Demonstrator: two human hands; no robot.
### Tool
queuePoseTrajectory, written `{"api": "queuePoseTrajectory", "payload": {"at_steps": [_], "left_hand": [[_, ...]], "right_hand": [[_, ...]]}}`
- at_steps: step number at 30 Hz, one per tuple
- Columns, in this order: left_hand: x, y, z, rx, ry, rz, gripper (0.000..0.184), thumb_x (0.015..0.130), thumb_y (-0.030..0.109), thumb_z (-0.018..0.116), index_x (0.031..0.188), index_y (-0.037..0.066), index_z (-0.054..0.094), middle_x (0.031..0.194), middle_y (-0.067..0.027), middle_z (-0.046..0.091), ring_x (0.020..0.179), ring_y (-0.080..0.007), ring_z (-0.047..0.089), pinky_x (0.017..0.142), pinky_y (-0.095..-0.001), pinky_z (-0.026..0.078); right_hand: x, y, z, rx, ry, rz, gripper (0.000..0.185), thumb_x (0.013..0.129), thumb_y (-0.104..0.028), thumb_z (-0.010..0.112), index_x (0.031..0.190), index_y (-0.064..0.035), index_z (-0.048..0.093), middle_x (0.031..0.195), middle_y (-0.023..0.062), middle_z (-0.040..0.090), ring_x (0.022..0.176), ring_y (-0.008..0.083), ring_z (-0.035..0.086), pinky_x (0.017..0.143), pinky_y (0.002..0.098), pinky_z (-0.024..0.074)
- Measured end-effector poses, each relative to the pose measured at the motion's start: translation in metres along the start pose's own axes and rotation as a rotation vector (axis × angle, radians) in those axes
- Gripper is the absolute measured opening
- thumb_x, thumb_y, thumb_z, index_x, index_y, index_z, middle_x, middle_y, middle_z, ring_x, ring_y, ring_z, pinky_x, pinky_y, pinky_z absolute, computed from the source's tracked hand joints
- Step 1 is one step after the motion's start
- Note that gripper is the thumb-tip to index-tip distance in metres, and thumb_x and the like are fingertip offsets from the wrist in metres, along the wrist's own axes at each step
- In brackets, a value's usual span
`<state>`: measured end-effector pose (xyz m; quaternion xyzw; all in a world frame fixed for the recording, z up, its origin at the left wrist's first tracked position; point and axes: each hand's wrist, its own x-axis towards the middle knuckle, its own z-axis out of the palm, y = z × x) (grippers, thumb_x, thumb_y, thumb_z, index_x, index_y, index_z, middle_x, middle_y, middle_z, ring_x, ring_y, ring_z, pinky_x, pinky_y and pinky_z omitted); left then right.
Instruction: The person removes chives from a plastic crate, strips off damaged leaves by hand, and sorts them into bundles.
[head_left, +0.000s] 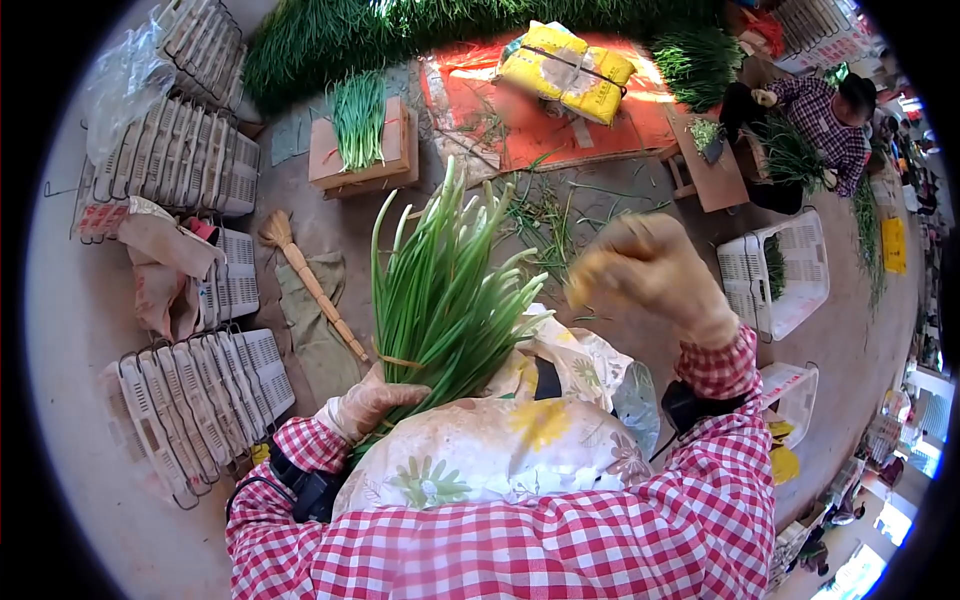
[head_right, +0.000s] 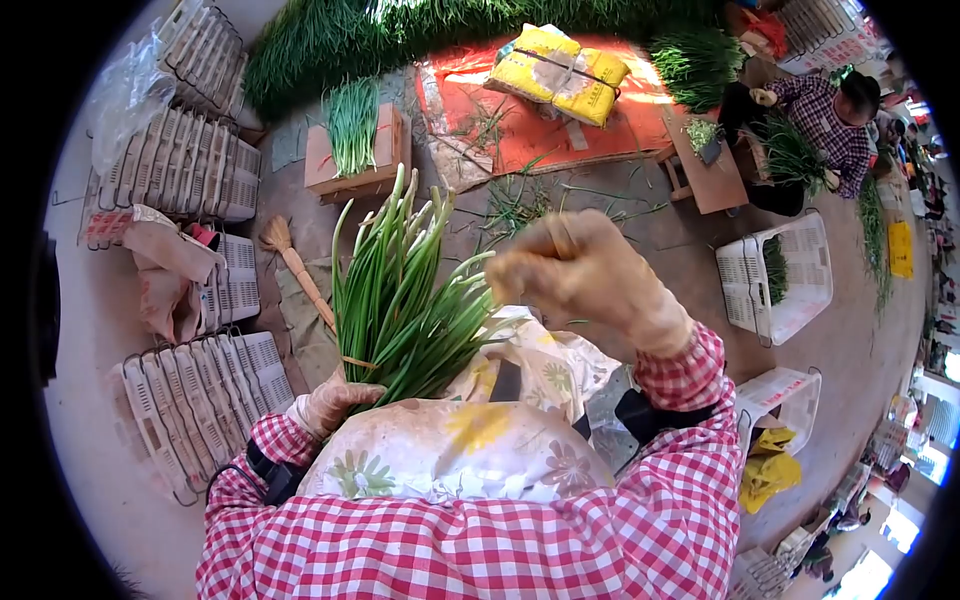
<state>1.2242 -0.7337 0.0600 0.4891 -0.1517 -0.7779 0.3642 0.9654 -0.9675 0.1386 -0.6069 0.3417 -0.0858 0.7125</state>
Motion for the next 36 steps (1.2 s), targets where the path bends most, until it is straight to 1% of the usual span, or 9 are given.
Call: {"api": "queuePoseTrajectory", "payload": {"at_steps": [5,10,13,17,22,26,31,34,36], "left_hand": [[0.002,0.003,0.006,0.119,-0.042,0.055,0.058,0.076,0.005,0.068,0.130,0.004,0.045,0.126,-0.0076,0.052,0.115,-0.0190,0.047,0.099,-0.0322,0.035],[0.003,0.006,0.006,0.237,-0.048,0.020,0.050,0.077,0.004,0.068,0.125,0.003,0.050,0.117,-0.0073,0.058,0.106,-0.0177,0.053,0.092,-0.0317,0.041],[0.000,-0.003,0.004,0.091,0.052,-0.057,0.045,0.079,0.002,0.066,0.122,0.002,0.053,0.114,-0.0075,0.060,0.102,-0.0168,0.055,0.089,-0.0309,0.044],[0.001,-0.003,0.007,0.060,0.085,-0.044,0.044,0.079,0.001,0.065,0.121,0.002,0.053,0.115,-0.0080,0.059,0.104,-0.0171,0.055,0.089,-0.0309,0.044],[0.005,-0.001,0.025,-0.053,0.111,-0.014,0.045,0.080,-0.004,0.064,0.123,0.003,0.051,0.119,-0.0095,0.057,0.107,-0.0191,0.055,0.092,-0.0323,0.044],[0.002,-0.001,0.026,-0.121,0.039,-0.097,0.047,0.080,-0.004,0.064,0.125,0.003,0.049,0.122,-0.0105,0.055,0.111,-0.0202,0.053,0.094,-0.0333,0.043],[0.001,0.001,0.024,0.033,0.003,-0.044,0.045,0.088,0.017,0.061,0.127,0.003,0.045,0.122,-0.0097,0.054,0.110,-0.0193,0.052,0.092,-0.0328,0.042],[-0.002,0.004,0.024,0.211,0.049,0.024,0.049,0.091,0.032,0.055,0.128,0.003,0.043,0.121,-0.0089,0.054,0.109,-0.0193,0.051,0.091,-0.0331,0.041],[-0.003,0.006,0.025,0.258,0.049,0.043,0.051,0.092,0.037,0.051,0.128,0.003,0.043,0.121,-0.0086,0.054,0.109,-0.0193,0.050,0.091,-0.0334,0.041]], "right_hand": [[0.048,0.052,0.015,-0.228,-0.058,0.125,0.034,0.080,-0.019,0.070,0.108,-0.0016,0.063,0.087,0.0029,0.067,0.074,0.0065,0.057,0.066,0.0220,0.0469],[0.031,0.056,0.009,0.188,-0.260,0.035,0.023,0.086,-0.021,0.062,0.092,-0.0004,0.068,0.082,0.0059,0.068,0.066,0.0083,0.056,0.061,0.0218,0.0452],[0.024,0.057,-0.016,0.687,-0.355,-0.385,0.028,0.090,-0.020,0.054,0.084,0.0045,0.065,0.077,0.0085,0.067,0.059,0.0091,0.055,0.052,0.0197,0.0429],[0.002,0.008,-0.005,0.857,-0.014,-0.273,0.027,0.089,-0.019,0.055,0.101,0.0056,0.057,0.090,0.0109,0.065,0.063,0.0127,0.061,0.050,0.0215,0.0471],[0.044,0.040,0.039,0.177,0.075,0.109,0.040,0.084,-0.011,0.061,0.116,0.0014,0.043,0.114,0.0134,0.057,0.075,0.0168,0.065,0.051,0.0231,0.0507],[0.038,0.018,0.049,0.148,0.073,0.123,0.039,0.081,-0.009,0.062,0.114,-0.0014,0.043,0.100,0.0112,0.062,0.072,0.0143,0.063,0.053,0.0247,0.0500],[0.051,0.044,0.061,-0.032,0.189,-0.222,0.041,0.083,-0.002,0.054,0.123,-0.0037,0.045,0.091,0.0085,0.063,0.074,0.0113,0.059,0.060,0.0269,0.0480],[0.058,0.058,0.039,-0.450,0.286,-0.430,0.021,0.080,-0.006,0.058,0.101,-0.0038,0.060,0.087,0.0197,0.060,0.080,0.0358,0.059,0.068,0.0375,0.0475],[0.054,0.044,0.025,-0.547,0.338,-0.614,0.020,0.078,-0.005,0.058,0.097,-0.0073,0.063,0.078,0.0182,0.058,0.073,0.0352,0.057,0.064,0.0396,0.0463]]}}
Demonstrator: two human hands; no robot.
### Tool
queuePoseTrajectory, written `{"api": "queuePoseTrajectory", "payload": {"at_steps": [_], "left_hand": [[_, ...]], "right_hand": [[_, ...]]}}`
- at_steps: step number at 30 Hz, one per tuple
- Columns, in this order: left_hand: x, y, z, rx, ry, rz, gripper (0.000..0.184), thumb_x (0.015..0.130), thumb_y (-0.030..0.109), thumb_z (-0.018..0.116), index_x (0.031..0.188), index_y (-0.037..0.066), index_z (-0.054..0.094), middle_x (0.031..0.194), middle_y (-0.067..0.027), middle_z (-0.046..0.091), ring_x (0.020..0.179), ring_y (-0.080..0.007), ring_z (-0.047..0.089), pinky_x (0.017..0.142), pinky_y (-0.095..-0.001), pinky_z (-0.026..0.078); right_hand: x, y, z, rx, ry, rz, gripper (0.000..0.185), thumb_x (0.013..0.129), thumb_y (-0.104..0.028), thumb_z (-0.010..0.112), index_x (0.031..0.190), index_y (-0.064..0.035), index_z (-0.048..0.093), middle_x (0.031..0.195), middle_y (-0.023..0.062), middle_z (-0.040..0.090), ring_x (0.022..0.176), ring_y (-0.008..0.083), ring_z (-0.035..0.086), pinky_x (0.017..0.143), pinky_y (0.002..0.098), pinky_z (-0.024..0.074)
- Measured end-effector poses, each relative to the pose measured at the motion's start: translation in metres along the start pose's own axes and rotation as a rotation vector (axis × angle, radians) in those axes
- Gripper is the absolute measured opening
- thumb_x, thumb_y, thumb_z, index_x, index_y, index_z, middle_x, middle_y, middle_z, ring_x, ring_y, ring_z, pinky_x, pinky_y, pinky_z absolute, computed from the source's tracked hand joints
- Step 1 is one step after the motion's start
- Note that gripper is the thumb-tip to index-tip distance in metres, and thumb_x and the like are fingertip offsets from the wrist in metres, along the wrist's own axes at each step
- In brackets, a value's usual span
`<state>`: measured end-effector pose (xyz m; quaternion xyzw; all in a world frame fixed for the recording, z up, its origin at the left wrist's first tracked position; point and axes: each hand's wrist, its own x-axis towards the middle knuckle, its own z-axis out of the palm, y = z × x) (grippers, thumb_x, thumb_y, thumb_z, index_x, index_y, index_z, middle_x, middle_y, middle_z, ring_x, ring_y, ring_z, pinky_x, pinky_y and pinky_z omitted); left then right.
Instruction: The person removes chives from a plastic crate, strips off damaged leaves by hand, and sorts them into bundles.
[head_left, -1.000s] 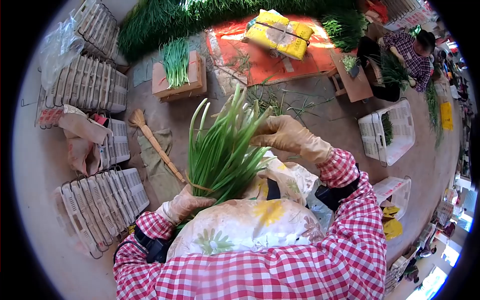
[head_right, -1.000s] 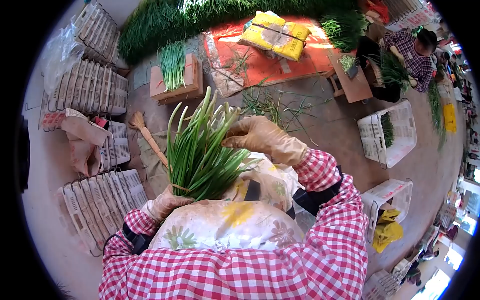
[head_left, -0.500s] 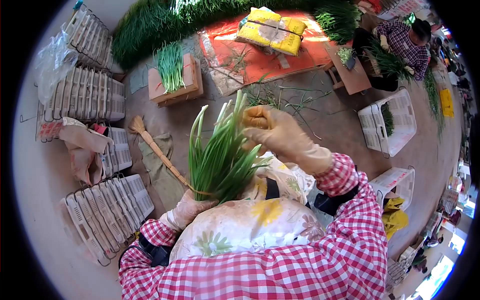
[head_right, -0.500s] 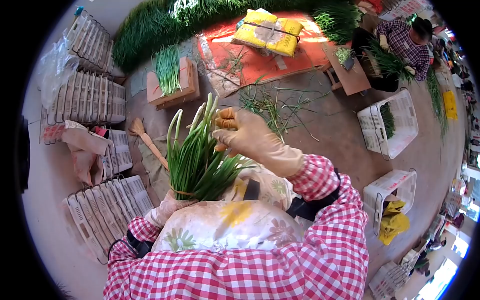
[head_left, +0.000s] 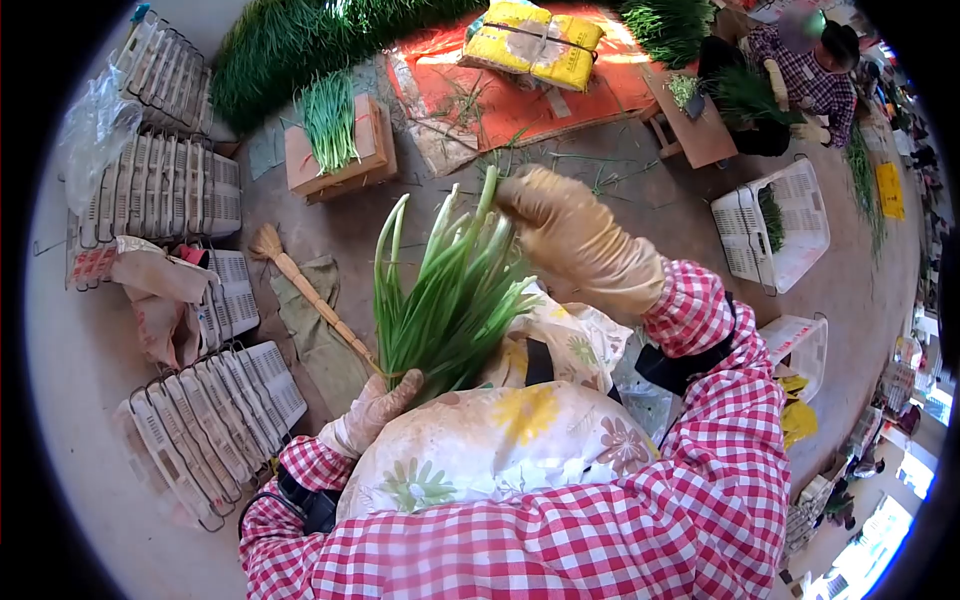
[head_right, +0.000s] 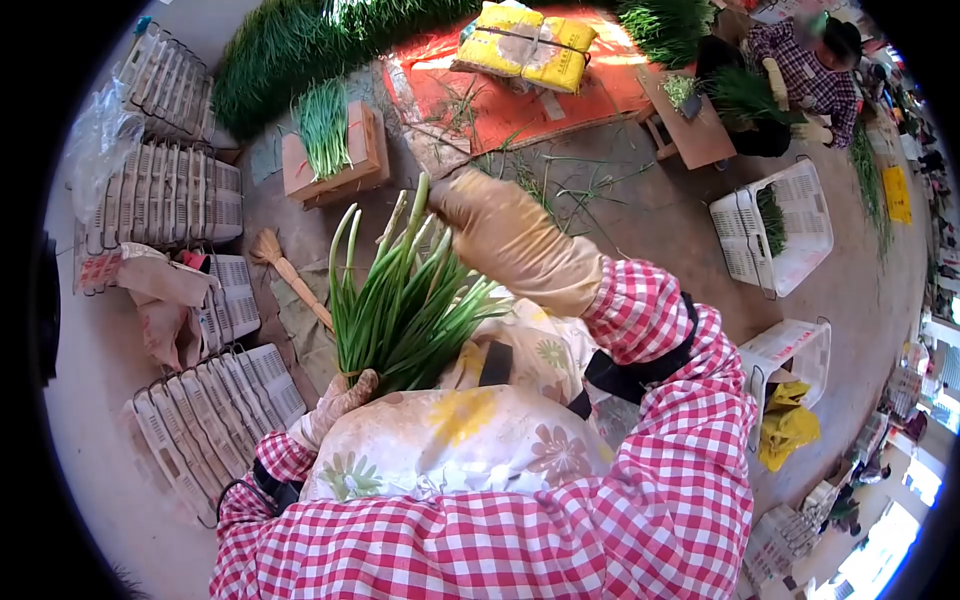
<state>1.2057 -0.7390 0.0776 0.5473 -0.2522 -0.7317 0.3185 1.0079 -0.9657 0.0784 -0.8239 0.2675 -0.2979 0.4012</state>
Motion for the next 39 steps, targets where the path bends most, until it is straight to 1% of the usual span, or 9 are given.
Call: {"api": "queuePoseTrajectory", "payload": {"at_steps": [8,10,12,14,17,20,23,32,39], "left_hand": [[-0.005,-0.030,-0.011,-0.166,0.061,-0.079,0.053,0.091,0.043,0.051,0.125,0.003,0.046,0.116,-0.0070,0.055,0.105,-0.0181,0.050,0.089,-0.0327,0.040],[-0.005,-0.049,-0.025,-0.064,0.096,-0.067,0.052,0.091,0.044,0.051,0.124,0.004,0.046,0.115,-0.0065,0.055,0.105,-0.0178,0.050,0.089,-0.0325,0.040],[-0.006,-0.050,-0.027,0.010,0.117,-0.048,0.052,0.091,0.043,0.051,0.124,0.004,0.046,0.115,-0.0063,0.055,0.105,-0.0177,0.050,0.089,-0.0326,0.040],[-0.004,-0.030,-0.014,0.055,0.120,-0.023,0.050,0.091,0.043,0.051,0.123,0.004,0.047,0.115,-0.0063,0.055,0.105,-0.0178,0.050,0.089,-0.0329,0.039],[-0.003,-0.002,-0.001,0.100,0.087,0.055,0.049,0.091,0.042,0.051,0.121,0.003,0.048,0.115,-0.0066,0.055,0.106,-0.0184,0.049,0.090,-0.0347,0.039],[0.000,-0.007,-0.005,0.482,0.021,0.282,0.043,0.091,0.032,0.056,0.121,0.002,0.049,0.114,-0.0072,0.057,0.104,-0.0176,0.051,0.088,-0.0342,0.042],[-0.001,-0.009,0.003,0.002,0.092,-0.151,0.035,0.089,0.019,0.060,0.118,0.001,0.053,0.107,-0.0067,0.061,0.096,-0.0153,0.055,0.082,-0.0306,0.046],[0.007,0.013,0.010,-0.079,-0.032,-0.167,0.029,0.083,0.008,0.065,0.110,0.000,0.058,0.101,-0.0070,0.064,0.091,-0.0143,0.060,0.079,-0.0286,0.049],[0.011,0.034,0.023,-0.422,0.005,-0.311,0.039,0.081,-0.001,0.063,0.118,0.000,0.053,0.108,-0.0101,0.061,0.095,-0.0181,0.060,0.083,-0.0318,0.050]], "right_hand": [[0.000,0.072,-0.087,-0.153,0.390,0.168,0.019,0.089,0.002,0.052,0.102,-0.0053,0.064,0.082,-0.0011,0.063,0.067,0.0060,0.053,0.058,0.0199,0.0429],[-0.011,0.103,-0.101,-0.115,0.506,0.447,0.016,0.090,-0.004,0.053,0.101,-0.0037,0.064,0.080,0.0040,0.065,0.064,0.0141,0.059,0.057,0.0271,0.0465],[-0.026,0.120,-0.094,-0.958,0.068,0.442,0.025,0.089,-0.016,0.055,0.107,-0.0008,0.060,0.082,0.0143,0.065,0.066,0.0292,0.063,0.060,0.0377,0.0483],[-0.021,0.076,-0.071,-0.904,-0.118,0.768,0.041,0.085,-0.029,0.060,0.118,-0.0057,0.053,0.082,0.0194,0.063,0.078,0.0363,0.062,0.065,0.0429,0.0489],[-0.019,0.035,-0.048,-0.362,0.230,-0.001,0.029,0.081,-0.031,0.063,0.098,-0.0072,0.061,0.079,0.0137,0.063,0.070,0.0331,0.062,0.062,0.0412,0.0491],[-0.017,-0.001,-0.014,-0.486,-0.123,-0.258,0.027,0.073,-0.034,0.067,0.089,-0.0124,0.064,0.071,0.0068,0.057,0.082,0.0253,0.057,0.079,0.0415,0.0404],[-0.023,0.002,0.005,-0.388,-0.301,-0.169,0.024,0.070,-0.032,0.069,0.085,-0.0127,0.067,0.081,0.0084,0.060,0.090,0.0249,0.055,0.085,0.0431,0.0360],[-0.023,0.001,0.004,0.239,-0.540,0.565,0.026,0.070,-0.022,0.066,0.093,-0.0114,0.070,0.080,0.0143,0.066,0.078,0.0301,0.064,0.069,0.0328,0.0483],[-0.043,0.032,0.036,-0.495,-0.123,-0.090,0.010,0.079,-0.017,0.061,0.086,-0.0110,0.057,0.058,0.0090,0.057,0.058,0.0268,0.061,0.090,0.0474,0.0434]]}}
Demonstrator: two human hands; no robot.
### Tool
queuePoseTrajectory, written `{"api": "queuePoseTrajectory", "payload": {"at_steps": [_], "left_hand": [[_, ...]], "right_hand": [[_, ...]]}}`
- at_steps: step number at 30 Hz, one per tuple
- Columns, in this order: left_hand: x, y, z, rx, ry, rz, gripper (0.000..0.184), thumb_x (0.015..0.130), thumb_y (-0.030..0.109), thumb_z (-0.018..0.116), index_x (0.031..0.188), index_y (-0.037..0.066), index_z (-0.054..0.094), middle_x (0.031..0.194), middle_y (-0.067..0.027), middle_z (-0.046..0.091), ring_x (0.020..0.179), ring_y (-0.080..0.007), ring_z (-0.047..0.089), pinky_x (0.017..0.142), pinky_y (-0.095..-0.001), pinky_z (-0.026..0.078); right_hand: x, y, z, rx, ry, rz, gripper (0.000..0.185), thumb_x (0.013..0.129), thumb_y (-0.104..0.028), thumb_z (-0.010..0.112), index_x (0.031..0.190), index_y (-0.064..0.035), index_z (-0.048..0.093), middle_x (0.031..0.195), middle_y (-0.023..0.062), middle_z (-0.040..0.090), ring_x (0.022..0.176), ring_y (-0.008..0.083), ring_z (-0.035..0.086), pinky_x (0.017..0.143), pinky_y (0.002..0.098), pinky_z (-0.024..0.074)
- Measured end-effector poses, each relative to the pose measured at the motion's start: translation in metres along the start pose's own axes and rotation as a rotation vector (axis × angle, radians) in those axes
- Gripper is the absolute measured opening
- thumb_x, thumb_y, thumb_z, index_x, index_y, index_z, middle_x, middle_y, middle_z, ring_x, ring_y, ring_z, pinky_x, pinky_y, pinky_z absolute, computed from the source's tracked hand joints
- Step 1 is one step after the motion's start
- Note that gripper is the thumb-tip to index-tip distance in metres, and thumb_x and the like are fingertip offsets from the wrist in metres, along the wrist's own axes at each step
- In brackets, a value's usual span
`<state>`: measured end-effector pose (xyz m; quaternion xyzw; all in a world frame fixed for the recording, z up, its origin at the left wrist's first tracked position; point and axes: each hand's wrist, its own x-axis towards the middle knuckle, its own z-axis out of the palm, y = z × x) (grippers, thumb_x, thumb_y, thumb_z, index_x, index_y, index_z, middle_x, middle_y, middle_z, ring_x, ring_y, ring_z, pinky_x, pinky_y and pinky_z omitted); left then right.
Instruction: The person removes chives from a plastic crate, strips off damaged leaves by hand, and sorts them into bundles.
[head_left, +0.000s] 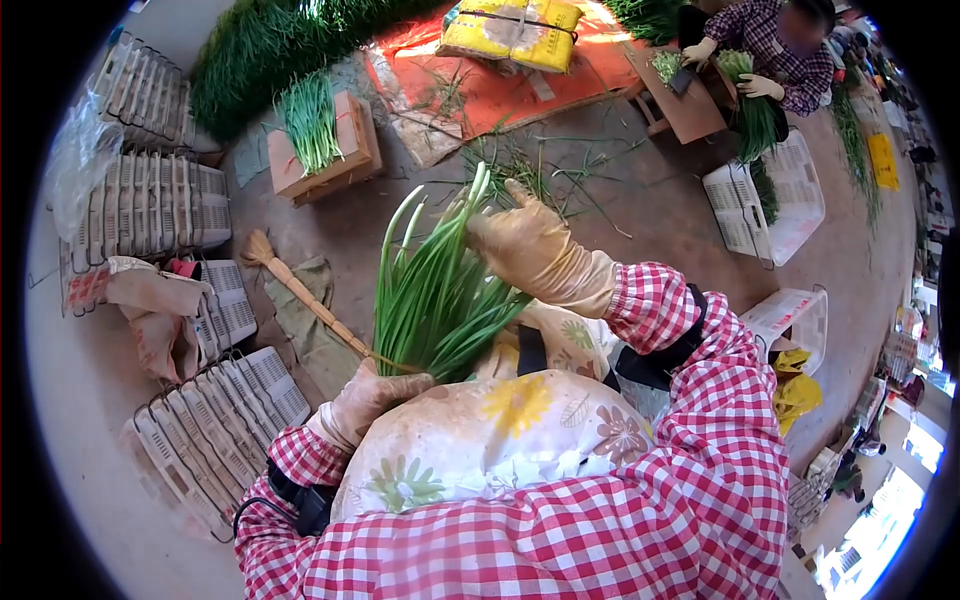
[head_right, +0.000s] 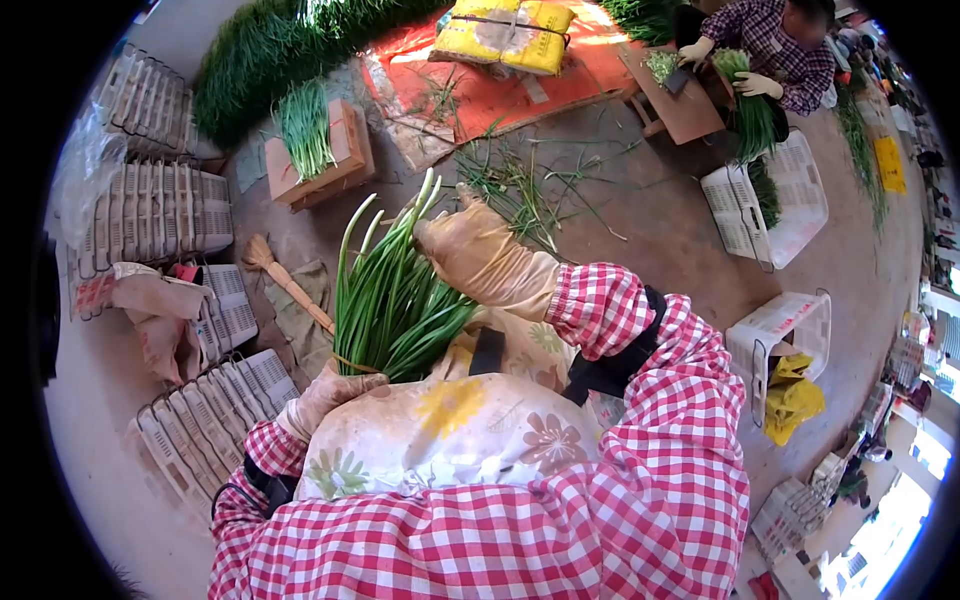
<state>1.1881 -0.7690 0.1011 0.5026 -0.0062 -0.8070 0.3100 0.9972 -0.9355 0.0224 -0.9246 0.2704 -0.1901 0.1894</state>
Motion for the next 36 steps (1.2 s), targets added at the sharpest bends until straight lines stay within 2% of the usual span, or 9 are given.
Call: {"api": "queuePoseTrajectory", "payload": {"at_steps": [5,8,10,14,19,24,27,34,36], "left_hand": [[0.003,-0.005,-0.012,0.057,0.025,-0.046,0.038,0.081,0.000,0.063,0.118,0.001,0.054,0.108,-0.0104,0.061,0.094,-0.0186,0.061,0.083,-0.0316,0.051],[0.002,-0.010,-0.019,0.049,0.013,-0.026,0.039,0.082,0.002,0.064,0.119,0.002,0.053,0.109,-0.0102,0.061,0.097,-0.0183,0.059,0.084,-0.0326,0.050],[0.000,-0.013,-0.019,0.020,-0.009,0.041,0.040,0.082,0.007,0.066,0.119,0.003,0.052,0.107,-0.0080,0.061,0.097,-0.0171,0.058,0.084,-0.0324,0.049],[0.004,-0.039,-0.061,-0.024,0.010,0.070,0.042,0.081,0.014,0.069,0.117,0.006,0.051,0.101,-0.0034,0.059,0.092,-0.0150,0.056,0.081,-0.0311,0.048],[0.001,-0.037,-0.049,-0.058,0.066,0.116,0.041,0.081,0.020,0.070,0.115,0.006,0.051,0.096,-0.0016,0.058,0.087,-0.0141,0.055,0.077,-0.0295,0.047],[-0.002,-0.027,-0.041,0.204,0.101,0.059,0.038,0.083,0.018,0.068,0.116,0.005,0.053,0.103,-0.0042,0.060,0.093,-0.0149,0.056,0.080,-0.0300,0.047],[0.001,-0.028,-0.042,0.265,0.045,0.158,0.040,0.084,0.016,0.067,0.119,0.004,0.052,0.108,-0.0059,0.060,0.096,-0.0151,0.056,0.080,-0.0305,0.048],[0.001,-0.027,-0.043,0.247,0.033,0.063,0.040,0.084,0.014,0.066,0.120,0.002,0.051,0.111,-0.0073,0.060,0.099,-0.0159,0.056,0.083,-0.0300,0.048],[0.001,-0.025,-0.038,0.151,0.028,0.052,0.040,0.084,0.014,0.066,0.120,0.002,0.051,0.111,-0.0078,0.060,0.098,-0.0161,0.057,0.083,-0.0299,0.048]], "right_hand": [[0.000,0.012,-0.010,0.221,0.156,0.104,0.010,0.080,-0.011,0.062,0.088,-0.0072,0.059,0.058,0.0111,0.058,0.059,0.0314,0.060,0.096,0.0473,0.0407],[-0.004,0.044,-0.018,0.352,0.282,0.315,0.012,0.084,-0.005,0.060,0.095,-0.0022,0.062,0.067,0.0083,0.063,0.059,0.0158,0.061,0.071,0.0294,0.0506],[-0.005,0.073,-0.032,0.580,0.434,0.546,0.011,0.084,-0.012,0.059,0.084,-0.0015,0.063,0.068,0.0159,0.062,0.062,0.0199,0.062,0.055,0.0318,0.0469],[-0.027,0.154,-0.056,0.129,0.571,0.833,0.017,0.084,-0.016,0.056,0.080,-0.0029,0.065,0.070,0.0094,0.065,0.065,0.0220,0.064,0.059,0.0321,0.0483],[-0.038,0.164,0.004,-0.460,-0.291,0.892,0.029,0.083,-0.016,0.053,0.107,-0.0006,0.057,0.103,0.0165,0.063,0.097,0.0317,0.061,0.083,0.0416,0.0463],[0.007,0.089,-0.025,1.149,-0.256,0.750,0.065,0.080,-0.045,0.065,0.124,-0.0003,0.051,0.114,0.0158,0.059,0.093,0.0193,0.060,0.086,0.0309,0.0452],[0.027,0.059,-0.041,0.890,-0.654,0.630,0.059,0.077,-0.048,0.068,0.111,0.0002,0.061,0.099,0.0107,0.064,0.085,0.0144,0.059,0.080,0.0284,0.0459],[0.020,0.040,-0.048,0.832,-0.637,0.622,0.029,0.075,-0.031,0.072,0.087,-0.0050,0.069,0.081,0.0080,0.067,0.075,0.0175,0.061,0.070,0.0315,0.0472],[0.012,0.035,-0.043,0.607,-0.367,0.228,0.017,0.075,-0.019,0.070,0.084,-0.0048,0.067,0.079,0.0078,0.065,0.073,0.0218,0.061,0.066,0.0336,0.0477]]}}
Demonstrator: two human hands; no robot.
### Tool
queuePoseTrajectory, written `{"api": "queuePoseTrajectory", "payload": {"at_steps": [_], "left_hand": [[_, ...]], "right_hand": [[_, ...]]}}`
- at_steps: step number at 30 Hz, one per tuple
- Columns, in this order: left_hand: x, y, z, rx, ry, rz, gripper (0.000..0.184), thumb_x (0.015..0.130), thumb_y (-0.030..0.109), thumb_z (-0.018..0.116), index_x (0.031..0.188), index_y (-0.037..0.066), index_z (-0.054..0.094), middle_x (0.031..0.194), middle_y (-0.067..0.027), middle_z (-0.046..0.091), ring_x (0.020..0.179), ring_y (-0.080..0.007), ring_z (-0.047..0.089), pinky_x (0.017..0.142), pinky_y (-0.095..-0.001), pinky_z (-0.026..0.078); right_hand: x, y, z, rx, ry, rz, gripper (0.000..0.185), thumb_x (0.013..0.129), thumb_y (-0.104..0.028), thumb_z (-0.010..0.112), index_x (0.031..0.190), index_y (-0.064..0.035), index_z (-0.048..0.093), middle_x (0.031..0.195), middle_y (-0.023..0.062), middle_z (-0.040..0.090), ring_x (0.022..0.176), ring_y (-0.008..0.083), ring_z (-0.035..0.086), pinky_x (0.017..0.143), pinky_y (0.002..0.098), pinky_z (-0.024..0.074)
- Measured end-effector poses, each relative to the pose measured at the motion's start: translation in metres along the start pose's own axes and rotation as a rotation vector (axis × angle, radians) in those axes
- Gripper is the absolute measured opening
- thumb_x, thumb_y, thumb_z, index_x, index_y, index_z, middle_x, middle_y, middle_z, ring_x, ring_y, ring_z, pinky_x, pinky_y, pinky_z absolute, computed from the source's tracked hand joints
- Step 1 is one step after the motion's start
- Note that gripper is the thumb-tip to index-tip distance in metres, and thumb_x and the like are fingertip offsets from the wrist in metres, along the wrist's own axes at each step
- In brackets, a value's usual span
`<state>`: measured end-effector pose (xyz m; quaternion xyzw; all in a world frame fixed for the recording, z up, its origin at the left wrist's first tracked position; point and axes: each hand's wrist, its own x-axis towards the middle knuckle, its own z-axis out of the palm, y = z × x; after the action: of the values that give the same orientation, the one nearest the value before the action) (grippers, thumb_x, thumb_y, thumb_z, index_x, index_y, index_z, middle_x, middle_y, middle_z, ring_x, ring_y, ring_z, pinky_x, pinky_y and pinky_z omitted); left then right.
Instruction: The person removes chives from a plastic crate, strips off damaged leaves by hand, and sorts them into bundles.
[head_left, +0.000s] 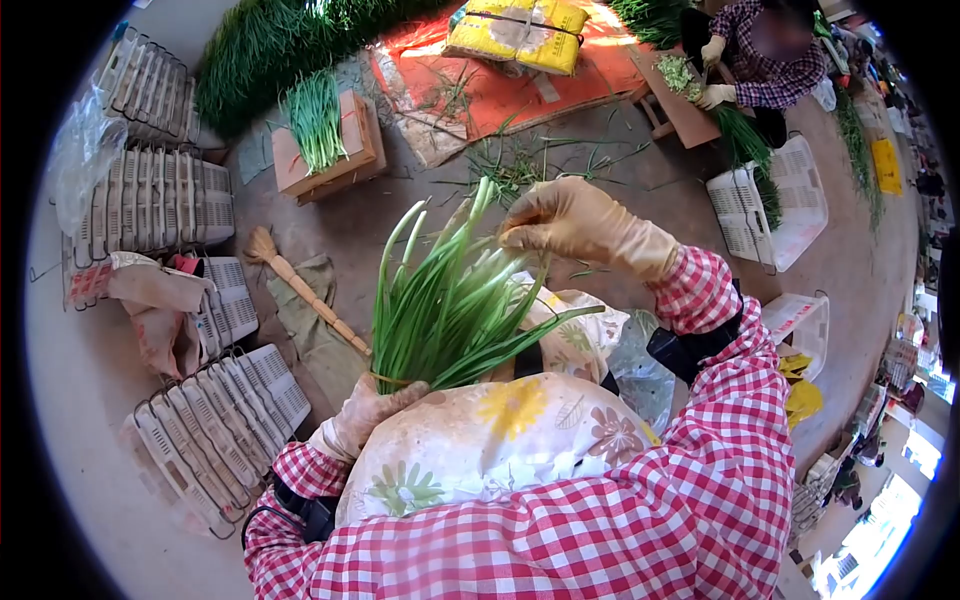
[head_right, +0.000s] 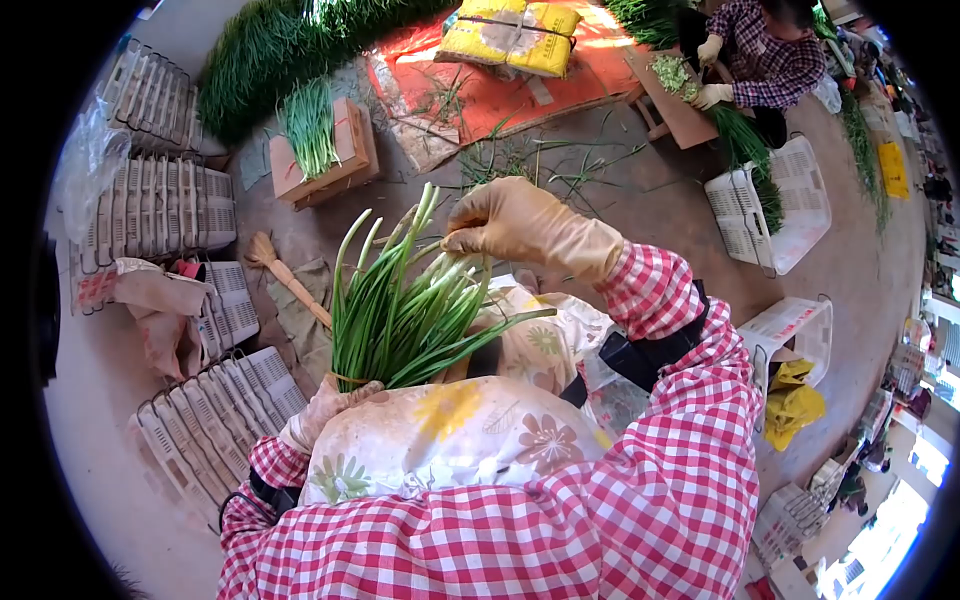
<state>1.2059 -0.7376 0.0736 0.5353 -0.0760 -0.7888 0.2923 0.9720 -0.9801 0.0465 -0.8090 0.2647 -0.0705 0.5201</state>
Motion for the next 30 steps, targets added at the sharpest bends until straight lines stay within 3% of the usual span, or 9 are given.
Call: {"api": "queuePoseTrajectory", "payload": {"at_steps": [2,10,15,17,21,23,25,27,30], "left_hand": [[-0.002,0.008,0.009,-0.037,0.002,0.019,0.040,0.084,0.014,0.066,0.120,0.001,0.052,0.110,-0.0082,0.060,0.097,-0.0164,0.058,0.083,-0.0299,0.049],[0.002,0.005,0.003,-0.021,-0.044,-0.036,0.044,0.082,0.004,0.066,0.123,0.002,0.049,0.115,-0.0110,0.059,0.100,-0.0191,0.058,0.084,-0.0309,0.050],[-0.003,0.017,0.019,-0.081,-0.012,-0.004,0.049,0.079,-0.004,0.066,0.124,0.003,0.048,0.117,-0.0134,0.057,0.101,-0.0205,0.059,0.084,-0.0313,0.052],[-0.003,0.011,0.011,-0.143,-0.009,-0.036,0.049,0.079,-0.005,0.065,0.124,0.003,0.047,0.116,-0.0137,0.057,0.101,-0.0214,0.059,0.084,-0.0321,0.052],[-0.004,-0.003,-0.004,-0.242,0.008,-0.019,0.048,0.079,-0.007,0.063,0.123,0.002,0.046,0.113,-0.0133,0.057,0.100,-0.0228,0.059,0.085,-0.0338,0.053],[-0.002,-0.009,-0.012,-0.199,0.001,-0.036,0.050,0.079,-0.007,0.063,0.125,0.003,0.044,0.113,-0.0133,0.057,0.100,-0.0236,0.059,0.085,-0.0345,0.053],[0.000,-0.010,-0.014,-0.169,0.000,-0.030,0.052,0.079,-0.007,0.063,0.126,0.003,0.043,0.113,-0.0134,0.057,0.100,-0.0240,0.059,0.084,-0.0353,0.053],[0.001,-0.009,-0.014,-0.153,0.006,-0.003,0.053,0.080,-0.008,0.062,0.127,0.003,0.042,0.113,-0.0137,0.057,0.099,-0.0241,0.060,0.083,-0.0361,0.053],[-0.002,-0.004,-0.005,-0.319,0.000,-0.023,0.054,0.080,-0.007,0.062,0.128,0.003,0.041,0.114,-0.0139,0.057,0.097,-0.0236,0.060,0.083,-0.0353,0.053]], "right_hand": [[0.000,-0.004,-0.001,-0.338,0.071,-0.371,0.011,0.074,-0.011,0.068,0.085,-0.0062,0.064,0.077,0.0101,0.060,0.073,0.0307,0.059,0.063,0.0372,0.0476],[-0.019,-0.008,-0.001,-0.030,0.242,-0.072,0.023,0.089,-0.027,0.056,0.093,-0.0048,0.058,0.079,0.0147,0.060,0.074,0.0281,0.061,0.064,0.0358,0.0470],[-0.027,0.011,-0.062,0.146,0.744,-0.079,0.020,0.091,-0.025,0.055,0.092,-0.0045,0.058,0.075,0.0083,0.061,0.070,0.0169,0.062,0.059,0.0290,0.0493],[-0.043,0.048,-0.110,-0.427,1.047,0.152,0.022,0.092,-0.026,0.054,0.093,-0.0054,0.060,0.075,0.0061,0.061,0.068,0.0138,0.061,0.053,0.0259,0.0495],[-0.085,0.107,-0.179,0.174,1.667,0.312,0.022,0.091,-0.020,0.050,0.095,-0.0028,0.063,0.076,0.0017,0.062,0.059,0.0062,0.055,0.048,0.0191,0.0431],[-0.106,0.143,-0.188,-0.021,1.702,0.613,0.023,0.089,-0.018,0.048,0.094,-0.0004,0.063,0.072,0.0045,0.064,0.063,0.0106,0.059,0.051,0.0228,0.0446],[-0.110,0.181,-0.173,-0.461,1.252,0.866,0.026,0.089,-0.021,0.050,0.096,0.0010,0.062,0.080,0.0076,0.065,0.066,0.0138,0.061,0.060,0.0269,0.0473],[-0.077,0.164,-0.109,-0.531,0.782,0.666,0.036,0.089,-0.035,0.050,0.100,-0.0035,0.063,0.097,0.0122,0.065,0.086,0.0182,0.061,0.075,0.0336,0.0468],[-0.049,0.053,-0.017,0.107,-0.070,0.470,0.053,0.080,-0.049,0.061,0.110,-0.0057,0.063,0.101,0.0142,0.066,0.091,0.0204,0.063,0.080,0.0324,0.0476]]}}
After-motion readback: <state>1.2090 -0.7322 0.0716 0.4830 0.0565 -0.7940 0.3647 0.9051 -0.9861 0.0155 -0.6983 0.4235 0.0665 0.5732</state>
